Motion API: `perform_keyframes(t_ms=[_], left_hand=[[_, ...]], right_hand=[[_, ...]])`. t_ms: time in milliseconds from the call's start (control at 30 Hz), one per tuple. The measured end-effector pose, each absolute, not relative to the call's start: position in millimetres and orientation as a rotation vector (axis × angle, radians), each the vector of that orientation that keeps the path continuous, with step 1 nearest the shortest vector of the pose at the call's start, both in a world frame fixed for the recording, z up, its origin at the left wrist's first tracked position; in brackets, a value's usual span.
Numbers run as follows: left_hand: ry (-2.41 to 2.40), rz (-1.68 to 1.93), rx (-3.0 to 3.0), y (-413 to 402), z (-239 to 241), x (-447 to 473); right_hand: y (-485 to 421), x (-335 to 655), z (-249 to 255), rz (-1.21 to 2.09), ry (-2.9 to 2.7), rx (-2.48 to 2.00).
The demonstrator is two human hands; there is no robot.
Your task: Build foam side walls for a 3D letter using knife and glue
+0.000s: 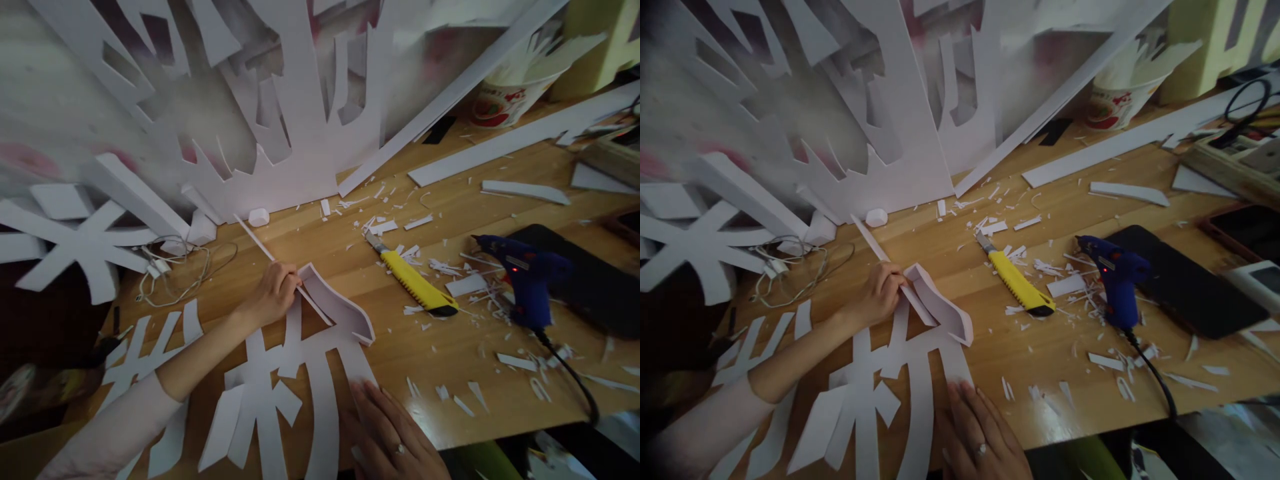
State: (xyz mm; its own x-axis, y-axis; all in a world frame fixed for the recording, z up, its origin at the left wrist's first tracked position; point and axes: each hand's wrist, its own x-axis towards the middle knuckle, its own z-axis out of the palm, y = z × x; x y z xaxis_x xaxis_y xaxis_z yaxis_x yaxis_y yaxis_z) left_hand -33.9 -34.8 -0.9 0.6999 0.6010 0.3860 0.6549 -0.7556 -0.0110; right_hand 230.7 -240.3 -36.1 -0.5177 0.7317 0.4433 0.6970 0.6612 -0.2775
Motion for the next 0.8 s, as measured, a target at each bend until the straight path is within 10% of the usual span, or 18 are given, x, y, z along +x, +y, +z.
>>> perform_keyframes(t_ms=[800], left_hand=[[-1.444, -0.832, -2.890, -63.6, 10.2, -7.9]], right_hand=[[-238.3, 229.5, -43.6, -0.033, -2.317, -1.101]])
